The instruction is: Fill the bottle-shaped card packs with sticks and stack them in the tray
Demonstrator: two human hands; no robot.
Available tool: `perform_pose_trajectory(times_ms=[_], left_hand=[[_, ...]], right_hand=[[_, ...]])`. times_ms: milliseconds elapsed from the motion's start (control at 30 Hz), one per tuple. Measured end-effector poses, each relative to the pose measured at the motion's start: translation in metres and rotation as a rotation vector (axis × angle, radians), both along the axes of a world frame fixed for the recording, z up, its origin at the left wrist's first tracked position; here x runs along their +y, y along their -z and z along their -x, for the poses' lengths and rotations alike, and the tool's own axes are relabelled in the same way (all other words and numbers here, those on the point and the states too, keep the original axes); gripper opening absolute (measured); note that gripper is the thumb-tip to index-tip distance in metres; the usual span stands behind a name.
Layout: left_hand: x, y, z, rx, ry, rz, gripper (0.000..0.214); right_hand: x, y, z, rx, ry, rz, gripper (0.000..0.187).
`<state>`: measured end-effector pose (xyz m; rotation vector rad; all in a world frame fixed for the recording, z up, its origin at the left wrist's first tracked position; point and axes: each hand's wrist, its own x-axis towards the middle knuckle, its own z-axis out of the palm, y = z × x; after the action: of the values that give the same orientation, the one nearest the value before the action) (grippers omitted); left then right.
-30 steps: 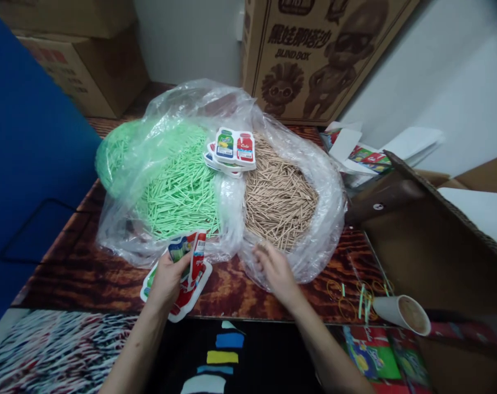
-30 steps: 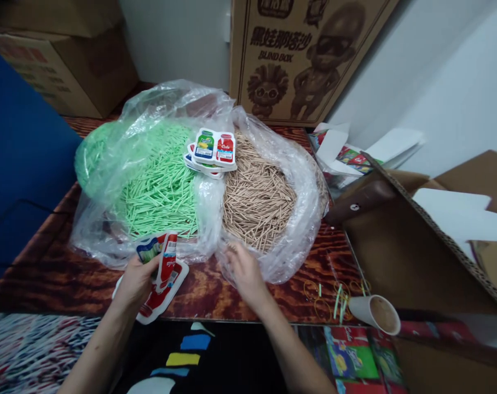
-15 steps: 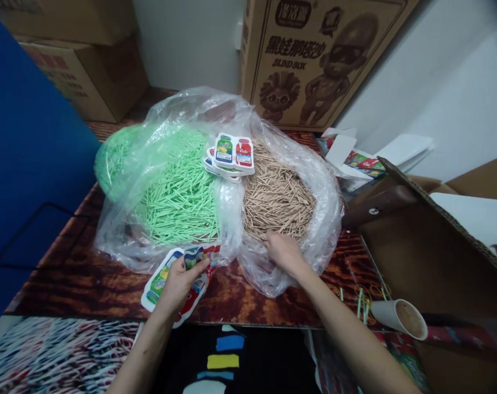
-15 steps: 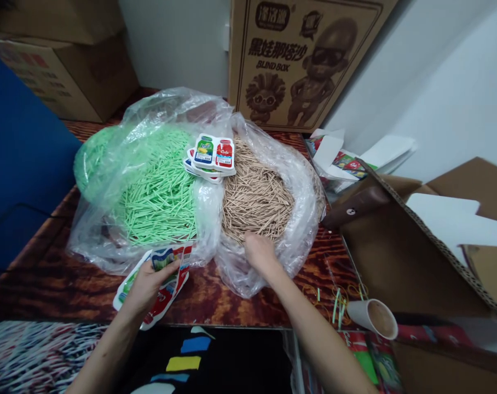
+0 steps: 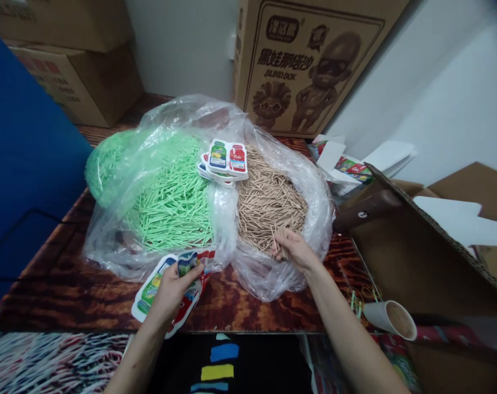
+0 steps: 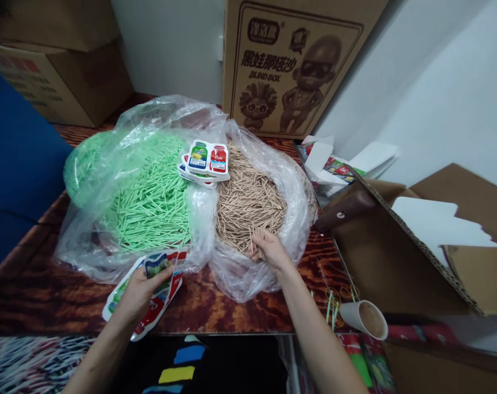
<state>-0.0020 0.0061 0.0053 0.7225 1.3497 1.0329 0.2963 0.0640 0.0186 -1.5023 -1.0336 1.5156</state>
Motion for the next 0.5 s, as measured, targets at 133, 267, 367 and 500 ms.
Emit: perform_pose_trajectory(times_ms=[133,267,367,500], left_hand=[[-0.001,-0.003,0.0,-0.022,-0.06,0.008,0.03],[0.001,-0.006,0.003,-0.045,-0.091,0.015,0.031],[0.002,-0.009,0.003,-0.058,-0.117,0.016,0.032],[0.002,-0.011,0.002,-0.031,-0.123,-0.002,0.032]], right_hand=[[-0.004,0.001,0.0,-0.067,0.157,-0.084,0.03],[-0.028,-0.005,0.03,-0.008,0.175,-0.231,0.023],[-0.051,-0.001,0.07,0.247,-0.129,-0.109,0.022],[-0.072,0.015,0.113,0.206,-0.207,-0.201,0.014]])
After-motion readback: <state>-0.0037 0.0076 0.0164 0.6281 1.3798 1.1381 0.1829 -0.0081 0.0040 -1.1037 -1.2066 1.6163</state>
